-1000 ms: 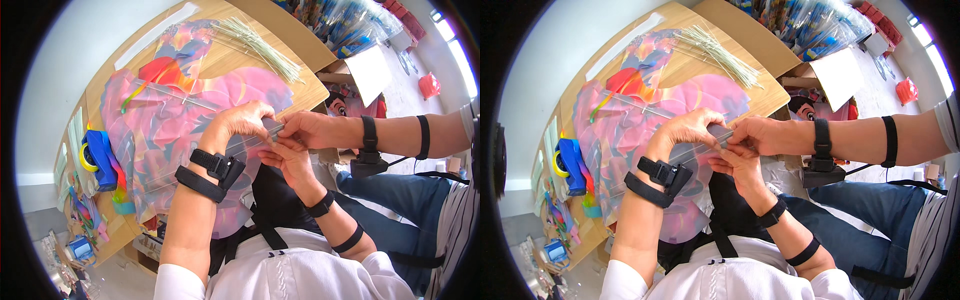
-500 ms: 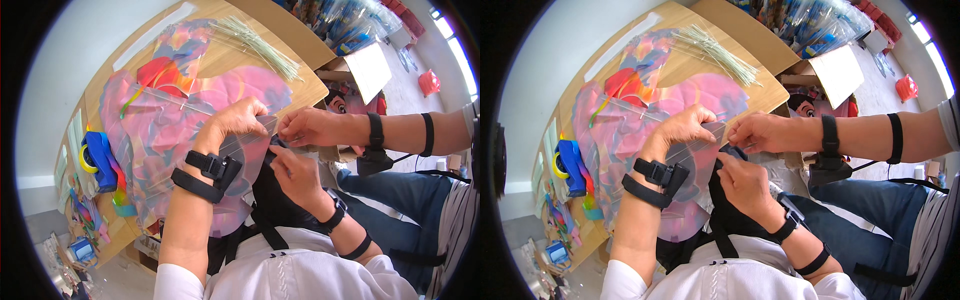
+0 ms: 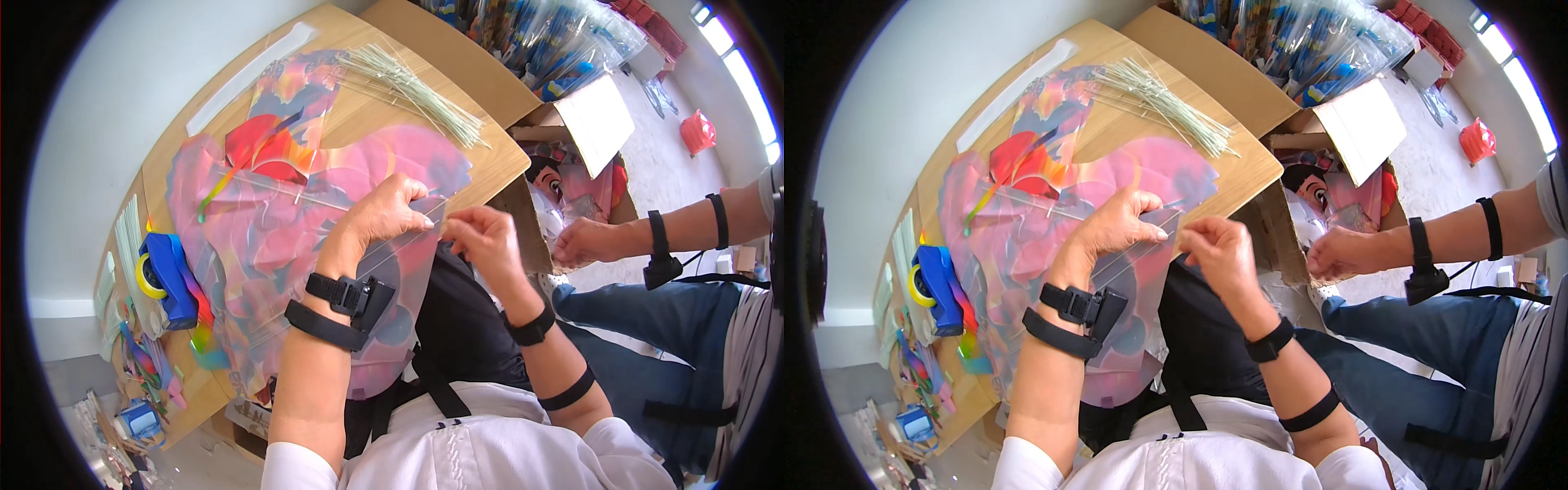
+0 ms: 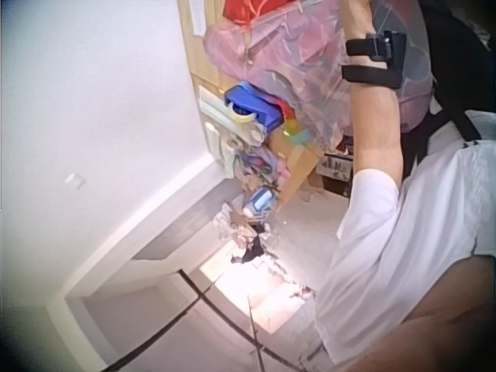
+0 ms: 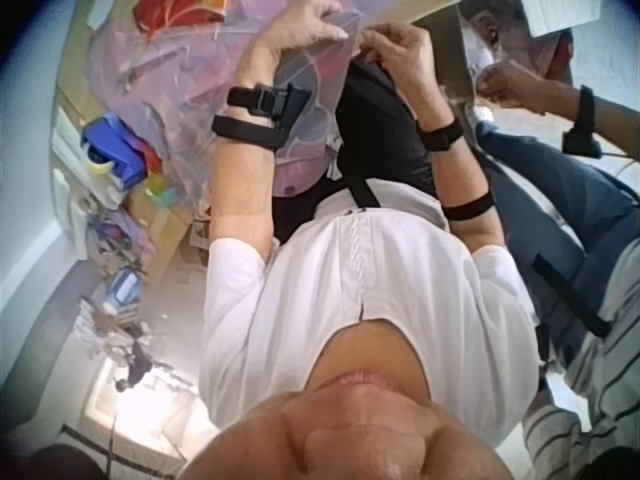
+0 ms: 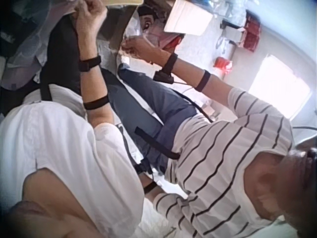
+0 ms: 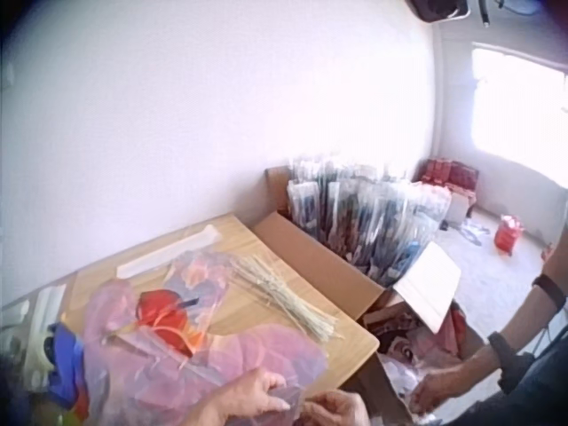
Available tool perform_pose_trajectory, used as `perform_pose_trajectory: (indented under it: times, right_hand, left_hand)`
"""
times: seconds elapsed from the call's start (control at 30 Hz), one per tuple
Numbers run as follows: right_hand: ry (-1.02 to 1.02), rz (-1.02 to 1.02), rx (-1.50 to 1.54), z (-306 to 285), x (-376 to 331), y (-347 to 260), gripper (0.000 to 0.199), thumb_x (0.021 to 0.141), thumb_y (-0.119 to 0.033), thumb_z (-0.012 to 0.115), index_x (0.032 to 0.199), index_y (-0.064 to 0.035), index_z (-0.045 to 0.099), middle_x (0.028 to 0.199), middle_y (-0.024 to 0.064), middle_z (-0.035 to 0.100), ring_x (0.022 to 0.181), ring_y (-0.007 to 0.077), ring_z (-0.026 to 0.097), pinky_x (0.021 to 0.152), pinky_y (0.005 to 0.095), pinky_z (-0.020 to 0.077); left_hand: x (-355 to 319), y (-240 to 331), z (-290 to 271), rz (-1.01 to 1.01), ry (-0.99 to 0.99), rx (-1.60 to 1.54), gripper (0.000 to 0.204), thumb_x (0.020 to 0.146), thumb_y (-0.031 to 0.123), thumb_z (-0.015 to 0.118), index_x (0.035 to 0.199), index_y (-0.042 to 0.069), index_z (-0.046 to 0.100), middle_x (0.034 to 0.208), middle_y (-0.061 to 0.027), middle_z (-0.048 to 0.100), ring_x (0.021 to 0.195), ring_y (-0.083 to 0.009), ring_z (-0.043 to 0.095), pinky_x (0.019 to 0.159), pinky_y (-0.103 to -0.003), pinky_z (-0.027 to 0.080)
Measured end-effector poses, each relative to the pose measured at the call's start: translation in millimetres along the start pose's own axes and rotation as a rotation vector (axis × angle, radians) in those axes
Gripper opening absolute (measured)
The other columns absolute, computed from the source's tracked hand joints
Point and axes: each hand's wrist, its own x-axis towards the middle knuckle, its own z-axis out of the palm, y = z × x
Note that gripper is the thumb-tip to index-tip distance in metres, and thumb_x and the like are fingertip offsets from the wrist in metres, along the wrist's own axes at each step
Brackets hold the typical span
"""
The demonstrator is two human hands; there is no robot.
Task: Assembling a decorative character kite by attaching structural rods and supports.
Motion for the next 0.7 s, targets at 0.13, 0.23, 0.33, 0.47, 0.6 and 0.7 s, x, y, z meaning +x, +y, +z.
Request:
perform_pose_trajectory:
  times: [0.13, 0.23, 0.33, 0.47, 0.6, 0.7]
  right_hand:
    - [0.29, -0.261, -0.454, -30.3, 51.6, -12.8, 0.013, 0.081, -0.01, 0.067, 0.081, 0.0028, 0.07, 0.066, 0.0107, 0.066, 0.058, 0.0143, 0.063, 0.057, 0.0295, 0.0486]
    - [0.303, -0.378, -0.541, -35.4, 85.3, -12.6, 0.013, 0.079, -0.011, 0.068, 0.08, 0.002, 0.069, 0.066, 0.0149, 0.064, 0.062, 0.0203, 0.064, 0.06, 0.0323, 0.0492]
    - [0.233, -0.434, -0.599, -15.4, 110.3, -10.1, 0.016, 0.08, -0.011, 0.069, 0.087, 0.0031, 0.07, 0.065, 0.0083, 0.063, 0.058, 0.0126, 0.058, 0.056, 0.0285, 0.046]
    - [0.062, -0.009, 0.328, 5.1, 119.8, -11.2, 0.022, 0.089, -0.015, 0.067, 0.101, 0.0036, 0.069, 0.071, 0.0055, 0.065, 0.057, 0.0105, 0.056, 0.053, 0.023, 0.044]
    - [-0.7, 0.165, 1.049, 3.7, 94.8, -3.8, 0.023, 0.095, -0.013, 0.063, 0.11, 0.0043, 0.064, 0.082, 0.0055, 0.068, 0.061, 0.0093, 0.058, 0.055, 0.0202, 0.0461]
    - [-0.04, 0.07, 0.321, 6.0, 87.0, -2.2, 0.022, 0.095, -0.011, 0.061, 0.111, 0.005, 0.062, 0.085, 0.0079, 0.07, 0.068, 0.0101, 0.061, 0.058, 0.0205, 0.0478]
  left_hand:
    - [-5.1, -2.9, 1.1, -0.058, 0.176, 0.004, 0.009, 0.075, 0.0, 0.072, 0.082, -0.002, 0.065, 0.071, 0.0043, 0.058, 0.07, -0.0048, 0.051, 0.064, -0.027, 0.046]
    - [-4.7, -3.8, 1.3, -0.085, 0.222, -0.053, 0.008, 0.077, -0.001, 0.071, 0.084, -0.002, 0.067, 0.071, 0.0037, 0.059, 0.069, -0.0048, 0.053, 0.063, -0.027, 0.046]
    - [0.1, -7.2, 1.5, -0.089, 0.246, -0.126, 0.007, 0.078, -0.002, 0.071, 0.084, -0.001, 0.067, 0.072, 0.0037, 0.06, 0.069, -0.0047, 0.054, 0.062, -0.026, 0.046]
    - [4.3, -18.0, -5.5, -0.14, 0.284, -0.282, 0.006, 0.081, 0.0, 0.071, 0.084, 0.002, 0.067, 0.074, 0.0019, 0.063, 0.067, -0.0059, 0.056, 0.06, -0.027, 0.048]
    - [7.6, -28.2, -13.0, -0.126, 0.317, -0.393, 0.006, 0.082, 0.0, 0.072, 0.083, 0.002, 0.066, 0.076, -0.0004, 0.065, 0.064, -0.0075, 0.059, 0.059, -0.028, 0.049]
    - [8.6, -33.4, -15.0, -0.161, 0.292, -0.379, 0.007, 0.082, 0.0, 0.071, 0.081, 0.002, 0.065, 0.074, 0.0007, 0.064, 0.063, -0.0071, 0.058, 0.058, -0.027, 0.049]
